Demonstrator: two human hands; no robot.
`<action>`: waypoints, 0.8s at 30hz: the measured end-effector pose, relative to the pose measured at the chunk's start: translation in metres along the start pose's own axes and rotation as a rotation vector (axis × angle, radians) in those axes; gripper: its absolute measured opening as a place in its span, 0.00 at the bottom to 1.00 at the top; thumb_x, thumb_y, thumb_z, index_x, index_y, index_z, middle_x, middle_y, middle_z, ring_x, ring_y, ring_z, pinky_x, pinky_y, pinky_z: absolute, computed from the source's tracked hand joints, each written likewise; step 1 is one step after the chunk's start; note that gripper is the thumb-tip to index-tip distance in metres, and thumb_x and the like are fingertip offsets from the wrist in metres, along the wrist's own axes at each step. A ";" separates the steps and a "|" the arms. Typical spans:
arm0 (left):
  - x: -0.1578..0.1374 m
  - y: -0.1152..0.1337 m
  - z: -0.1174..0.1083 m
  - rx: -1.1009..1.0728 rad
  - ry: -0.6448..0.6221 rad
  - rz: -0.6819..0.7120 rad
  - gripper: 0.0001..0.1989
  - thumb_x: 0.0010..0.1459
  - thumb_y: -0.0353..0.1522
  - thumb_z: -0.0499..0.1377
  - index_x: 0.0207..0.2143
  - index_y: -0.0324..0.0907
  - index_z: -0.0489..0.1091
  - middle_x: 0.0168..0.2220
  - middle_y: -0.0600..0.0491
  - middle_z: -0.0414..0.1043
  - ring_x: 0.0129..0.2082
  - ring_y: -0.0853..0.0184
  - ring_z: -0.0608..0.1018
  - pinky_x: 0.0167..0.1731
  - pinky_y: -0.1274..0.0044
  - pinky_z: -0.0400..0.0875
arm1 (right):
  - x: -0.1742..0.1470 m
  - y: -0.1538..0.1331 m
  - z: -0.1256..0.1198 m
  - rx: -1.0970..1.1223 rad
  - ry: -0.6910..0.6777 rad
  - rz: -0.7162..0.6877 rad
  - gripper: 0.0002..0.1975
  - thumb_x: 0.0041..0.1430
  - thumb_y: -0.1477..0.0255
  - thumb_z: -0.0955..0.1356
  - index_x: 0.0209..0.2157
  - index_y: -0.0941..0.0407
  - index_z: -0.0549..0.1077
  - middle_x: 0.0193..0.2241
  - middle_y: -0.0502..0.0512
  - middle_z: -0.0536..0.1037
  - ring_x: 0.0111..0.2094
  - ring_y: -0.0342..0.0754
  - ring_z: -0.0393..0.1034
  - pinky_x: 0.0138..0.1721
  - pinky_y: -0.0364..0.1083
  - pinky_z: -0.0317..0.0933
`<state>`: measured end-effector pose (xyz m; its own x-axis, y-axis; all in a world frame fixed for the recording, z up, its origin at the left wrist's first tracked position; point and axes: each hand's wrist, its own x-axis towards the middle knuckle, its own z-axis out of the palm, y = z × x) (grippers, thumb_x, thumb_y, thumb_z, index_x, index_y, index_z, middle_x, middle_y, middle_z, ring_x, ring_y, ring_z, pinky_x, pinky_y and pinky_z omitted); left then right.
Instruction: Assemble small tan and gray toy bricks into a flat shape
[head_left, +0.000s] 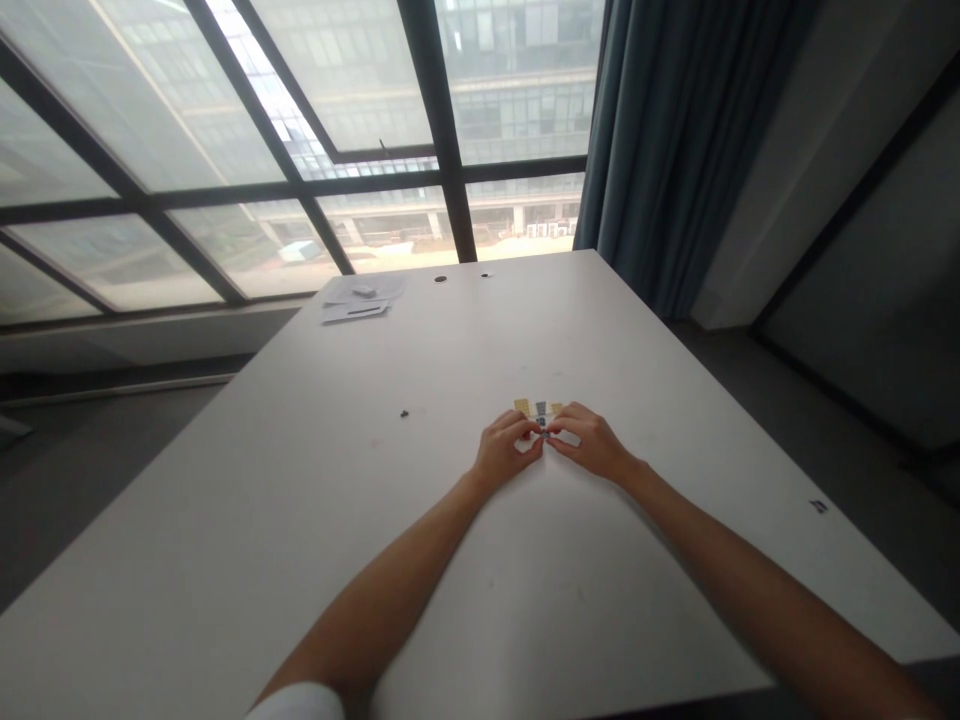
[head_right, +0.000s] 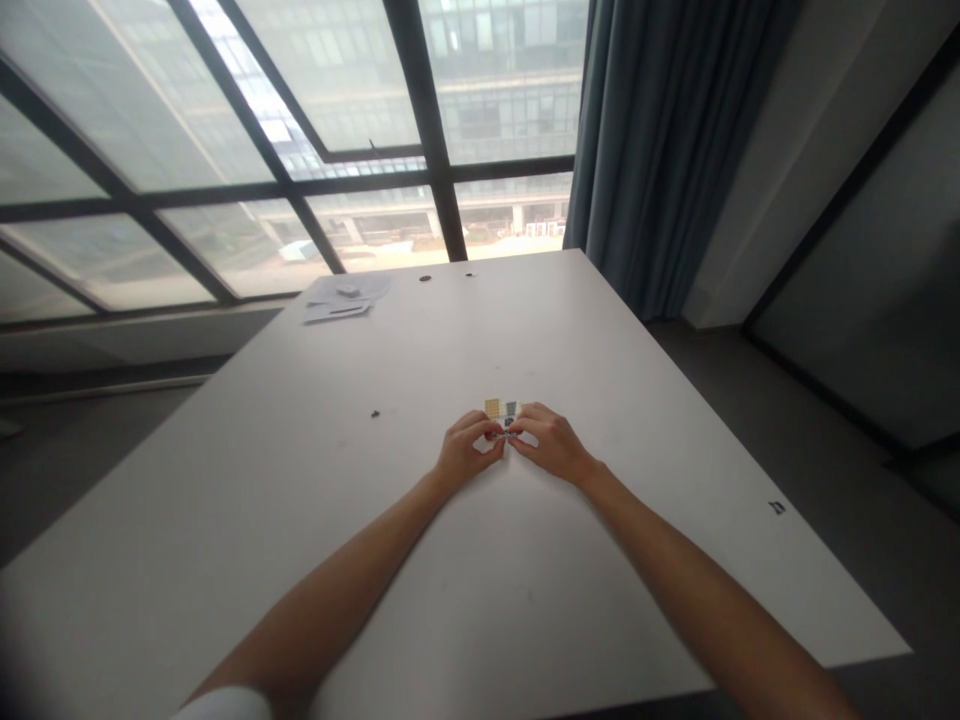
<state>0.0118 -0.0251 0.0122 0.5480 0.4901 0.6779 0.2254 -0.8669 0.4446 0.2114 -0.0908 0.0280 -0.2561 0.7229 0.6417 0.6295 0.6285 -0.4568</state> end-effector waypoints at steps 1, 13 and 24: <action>0.000 0.000 0.000 -0.003 0.002 0.005 0.02 0.56 0.29 0.61 0.33 0.43 0.74 0.27 0.54 0.70 0.30 0.68 0.72 0.34 0.76 0.69 | -0.001 0.001 0.002 -0.013 0.016 -0.007 0.03 0.62 0.74 0.69 0.36 0.53 0.77 0.34 0.55 0.78 0.40 0.50 0.71 0.43 0.50 0.67; 0.001 -0.005 0.005 -0.048 -0.021 0.041 0.04 0.57 0.28 0.63 0.36 0.43 0.75 0.28 0.54 0.71 0.31 0.68 0.72 0.34 0.76 0.69 | -0.009 0.002 0.009 -0.004 0.126 0.012 0.04 0.61 0.76 0.69 0.34 0.53 0.74 0.32 0.54 0.76 0.37 0.50 0.70 0.39 0.49 0.67; 0.001 -0.002 0.006 -0.038 -0.026 0.085 0.04 0.57 0.28 0.63 0.37 0.43 0.74 0.28 0.54 0.70 0.31 0.68 0.72 0.33 0.76 0.68 | -0.015 0.004 0.008 -0.013 0.121 0.013 0.05 0.61 0.77 0.69 0.35 0.53 0.74 0.33 0.54 0.76 0.38 0.50 0.69 0.40 0.49 0.67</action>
<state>0.0168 -0.0235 0.0092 0.5845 0.4118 0.6991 0.1463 -0.9010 0.4083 0.2118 -0.0967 0.0120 -0.1582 0.6908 0.7055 0.6422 0.6147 -0.4579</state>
